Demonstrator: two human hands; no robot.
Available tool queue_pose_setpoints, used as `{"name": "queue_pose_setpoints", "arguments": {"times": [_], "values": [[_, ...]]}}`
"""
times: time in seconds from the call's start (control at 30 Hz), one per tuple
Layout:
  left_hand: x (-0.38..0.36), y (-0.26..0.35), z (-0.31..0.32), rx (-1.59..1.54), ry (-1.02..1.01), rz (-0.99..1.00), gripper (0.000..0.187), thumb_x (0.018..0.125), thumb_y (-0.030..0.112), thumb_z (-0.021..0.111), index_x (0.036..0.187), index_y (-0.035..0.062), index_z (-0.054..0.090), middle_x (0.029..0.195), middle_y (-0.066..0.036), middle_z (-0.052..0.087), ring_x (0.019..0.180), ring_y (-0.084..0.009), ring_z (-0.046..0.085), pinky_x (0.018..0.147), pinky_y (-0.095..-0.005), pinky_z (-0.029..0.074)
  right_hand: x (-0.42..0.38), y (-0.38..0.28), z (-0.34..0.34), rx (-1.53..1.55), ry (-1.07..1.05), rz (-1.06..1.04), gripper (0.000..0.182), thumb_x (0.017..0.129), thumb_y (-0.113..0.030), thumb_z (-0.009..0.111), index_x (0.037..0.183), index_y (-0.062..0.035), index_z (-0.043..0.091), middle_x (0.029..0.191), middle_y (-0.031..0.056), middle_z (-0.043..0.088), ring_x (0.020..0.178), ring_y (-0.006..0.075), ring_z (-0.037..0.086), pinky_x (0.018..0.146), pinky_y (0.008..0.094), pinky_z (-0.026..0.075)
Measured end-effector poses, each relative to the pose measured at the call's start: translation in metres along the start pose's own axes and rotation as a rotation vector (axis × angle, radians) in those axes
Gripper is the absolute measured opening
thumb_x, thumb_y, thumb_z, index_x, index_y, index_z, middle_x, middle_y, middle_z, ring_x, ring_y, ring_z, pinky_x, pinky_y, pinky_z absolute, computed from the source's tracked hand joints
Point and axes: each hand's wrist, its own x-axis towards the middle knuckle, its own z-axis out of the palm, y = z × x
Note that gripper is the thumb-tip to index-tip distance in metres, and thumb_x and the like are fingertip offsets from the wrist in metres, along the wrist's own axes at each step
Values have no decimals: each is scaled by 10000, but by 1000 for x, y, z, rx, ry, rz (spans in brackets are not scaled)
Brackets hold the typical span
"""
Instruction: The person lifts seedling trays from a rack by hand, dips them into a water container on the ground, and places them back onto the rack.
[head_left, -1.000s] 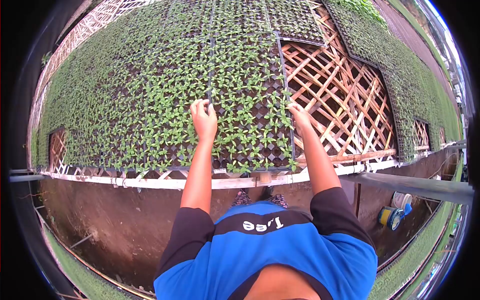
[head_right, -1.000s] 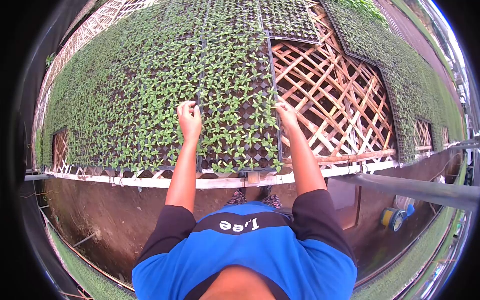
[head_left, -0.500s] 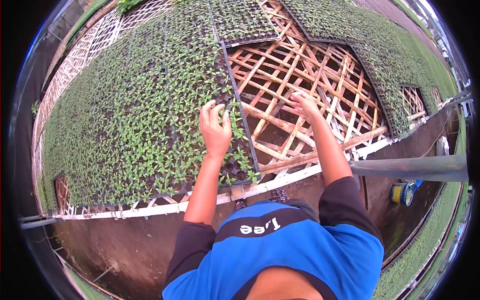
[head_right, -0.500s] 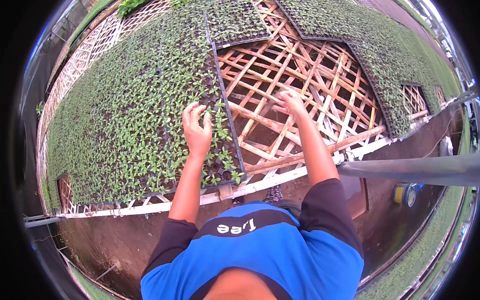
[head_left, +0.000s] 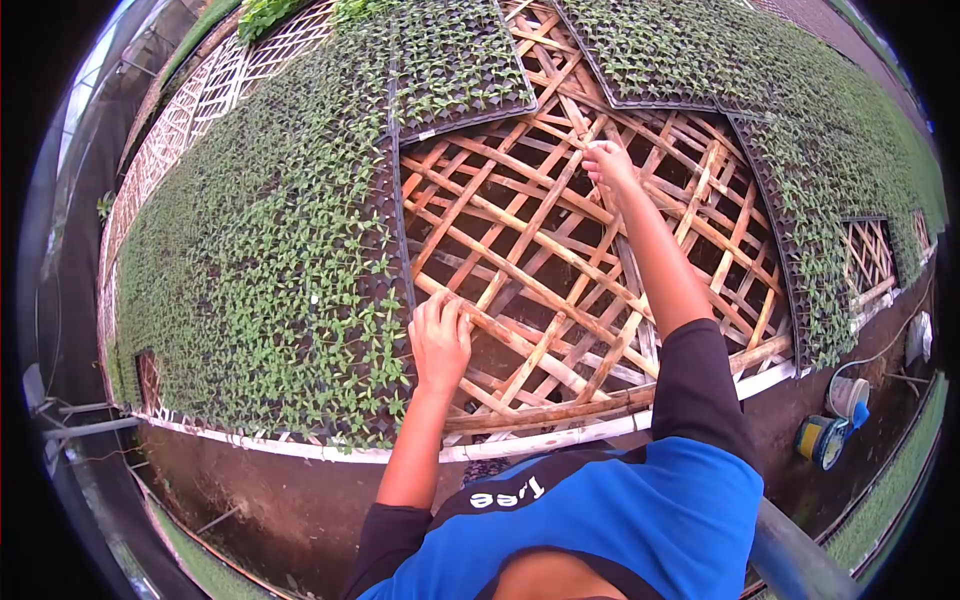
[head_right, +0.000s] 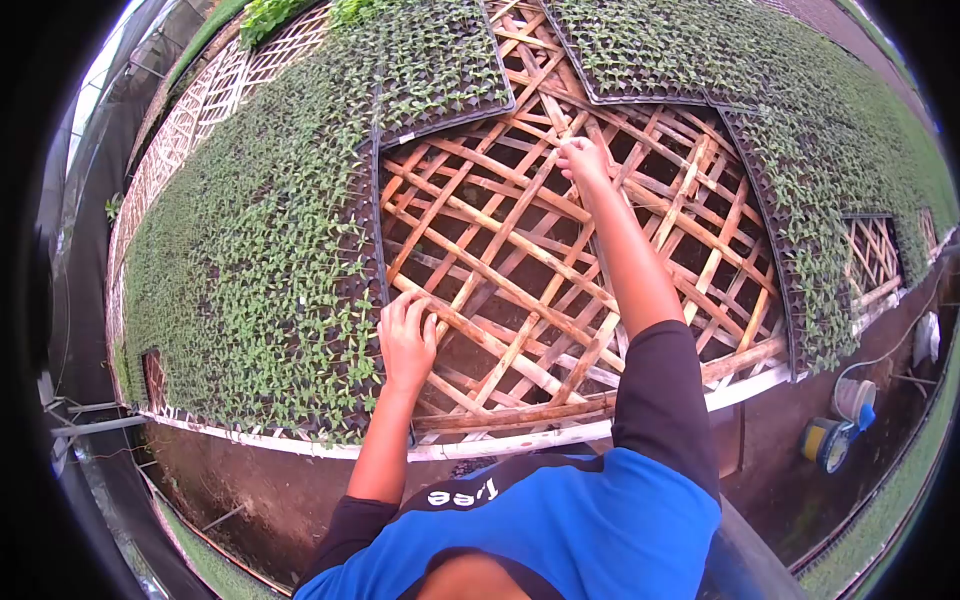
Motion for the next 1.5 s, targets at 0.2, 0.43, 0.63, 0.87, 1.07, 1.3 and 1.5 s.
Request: {"name": "queue_pose_setpoints", "arguments": {"times": [0.2, 0.43, 0.63, 0.87, 1.07, 1.3, 1.5], "values": [[-36, -11, -38, 82, 130, -116, 247, 692, 63, 575, 936, 66, 536, 986, -87, 489, 901, -266, 458, 762, -369, 362, -9, 8, 170, 75, -489, 122, 185, 809, -226, 508, 911, -71, 521, 861, 33, 555, 717, 107, 537, 609, 233, 447], [-219, -90, -57, -551, 892, -1203, 268, 785, 64, 498, 1037, 22, 418, 908, -52, 474, 792, -144, 449, 711, -311, 372, -34, 35, 289, 60, -542, 123, 259, 776, -225, 567, 949, -54, 479, 816, 41, 505, 667, 124, 511, 536, 267, 459], [-249, -112, -38, -1467, 857, -1605, 274, 789, 70, 497, 1051, 42, 421, 866, -56, 510, 766, -186, 506, 680, -319, 433, -34, 38, 295, 125, -517, 189, 300, 764, -131, 576, 1025, -91, 433, 806, 13, 509, 643, 124, 504, 534, 277, 431], [-240, -120, -35, -1472, 935, -1507, 178, 774, 161, 581, 860, 102, 436, 715, -6, 459, 614, -118, 441, 565, -277, 415, -39, 31, 303, -17, -492, 74, 268, 784, -60, 509, 1043, -94, 451, 794, 17, 536, 543, 96, 506, 399, 199, 398], [-235, -120, -44, -1387, 921, -1445, 133, 775, 107, 564, 785, 112, 431, 697, 10, 473, 586, -95, 451, 531, -237, 396, -64, 15, 308, -41, -410, 38, 249, 764, -91, 545, 1006, -120, 498, 700, -34, 461, 540, 85, 459, 454, 220, 402], [-227, -122, -49, -1434, 879, -1455, 169, 779, 111, 559, 725, 161, 407, 633, 46, 435, 548, -67, 411, 527, -235, 357, -58, 5, 329, 15, -345, -58, 232, 737, -47, 549, 957, -58, 474, 635, -19, 432, 467, 76, 420, 414, 231, 398], [-231, -128, -44, -1499, 850, -1449, 125, 794, 79, 528, 759, 144, 427, 652, 38, 440, 533, -68, 411, 499, -233, 362, -58, 1, 335, 21, -337, -136, 303, 670, -17, 553, 958, 21, 468, 591, 11, 448, 409, 96, 418, 343, 238, 353]]}}
